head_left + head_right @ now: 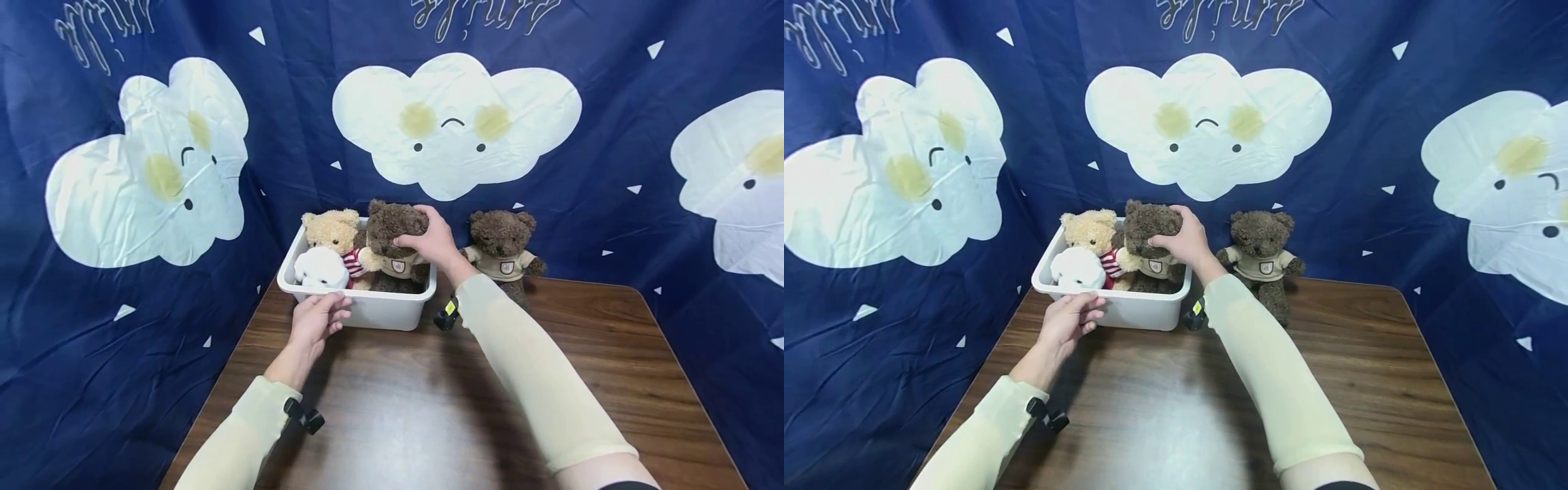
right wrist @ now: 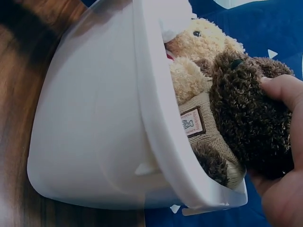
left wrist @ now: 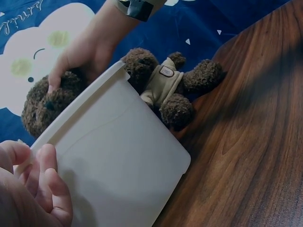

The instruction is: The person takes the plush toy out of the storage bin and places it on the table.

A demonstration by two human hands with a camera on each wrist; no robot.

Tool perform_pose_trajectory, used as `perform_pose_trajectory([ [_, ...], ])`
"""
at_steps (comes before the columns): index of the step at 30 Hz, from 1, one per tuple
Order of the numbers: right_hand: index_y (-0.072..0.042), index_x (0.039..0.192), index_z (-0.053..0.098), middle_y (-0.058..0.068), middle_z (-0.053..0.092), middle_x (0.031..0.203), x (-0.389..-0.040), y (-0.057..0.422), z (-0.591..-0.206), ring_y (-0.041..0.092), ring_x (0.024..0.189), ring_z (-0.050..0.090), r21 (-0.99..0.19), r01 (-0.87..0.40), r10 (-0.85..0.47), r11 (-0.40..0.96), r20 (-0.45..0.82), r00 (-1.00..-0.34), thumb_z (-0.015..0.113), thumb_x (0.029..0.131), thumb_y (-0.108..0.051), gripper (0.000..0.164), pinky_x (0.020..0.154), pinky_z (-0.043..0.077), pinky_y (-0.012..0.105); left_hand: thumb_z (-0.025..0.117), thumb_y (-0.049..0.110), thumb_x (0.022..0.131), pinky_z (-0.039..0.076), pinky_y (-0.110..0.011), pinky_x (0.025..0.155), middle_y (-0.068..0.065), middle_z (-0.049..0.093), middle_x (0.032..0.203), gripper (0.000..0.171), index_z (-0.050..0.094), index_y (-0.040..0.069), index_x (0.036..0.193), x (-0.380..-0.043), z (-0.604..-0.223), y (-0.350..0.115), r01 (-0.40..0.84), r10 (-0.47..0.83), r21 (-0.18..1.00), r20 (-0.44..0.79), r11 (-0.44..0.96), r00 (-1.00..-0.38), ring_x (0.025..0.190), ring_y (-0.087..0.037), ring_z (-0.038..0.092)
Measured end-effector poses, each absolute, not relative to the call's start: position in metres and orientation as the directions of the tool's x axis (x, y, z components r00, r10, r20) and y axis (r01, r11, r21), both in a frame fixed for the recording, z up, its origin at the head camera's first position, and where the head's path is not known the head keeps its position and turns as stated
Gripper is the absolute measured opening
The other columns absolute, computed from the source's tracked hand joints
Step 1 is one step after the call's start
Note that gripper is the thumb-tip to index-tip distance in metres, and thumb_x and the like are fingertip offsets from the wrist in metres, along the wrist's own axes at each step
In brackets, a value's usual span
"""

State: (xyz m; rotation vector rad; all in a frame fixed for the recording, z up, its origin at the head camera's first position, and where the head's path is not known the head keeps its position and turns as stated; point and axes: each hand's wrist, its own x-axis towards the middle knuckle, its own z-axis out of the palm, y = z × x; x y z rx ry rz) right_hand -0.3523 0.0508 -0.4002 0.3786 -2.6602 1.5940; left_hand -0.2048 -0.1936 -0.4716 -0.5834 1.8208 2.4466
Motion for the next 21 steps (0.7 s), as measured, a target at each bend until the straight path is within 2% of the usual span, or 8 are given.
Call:
perform_pose_trajectory([
  [10,-0.03,0.141,0.052,0.001,0.045,0.155,-0.343,0.053,-0.395,0.025,0.144,0.041,-0.902,-0.266,-0.144,0.341,0.229,-0.963,0.09,0.075,-0.03,0.076,0.112,0.044,0.051,0.07,0.019,0.097,0.049,-0.016,0.049,0.005,0.079,0.083,0.02,0.061,0.007,0.11,-0.205,-0.473,-0.194,-0.252,-0.189,0.915,-0.321,-0.314,-0.928,0.06,-0.004,0.068],
  [21,-0.027,0.136,0.059,0.0,0.047,0.152,-0.338,0.058,-0.375,0.022,0.144,0.041,-0.922,-0.32,-0.097,0.217,0.306,-0.947,0.09,0.076,-0.019,0.068,0.112,0.044,0.048,0.07,0.018,0.096,0.047,-0.016,0.048,0.004,0.078,0.081,0.021,0.06,0.006,0.11,-0.205,-0.473,-0.194,-0.244,-0.199,0.918,-0.314,-0.311,-0.928,0.059,-0.004,0.068],
])
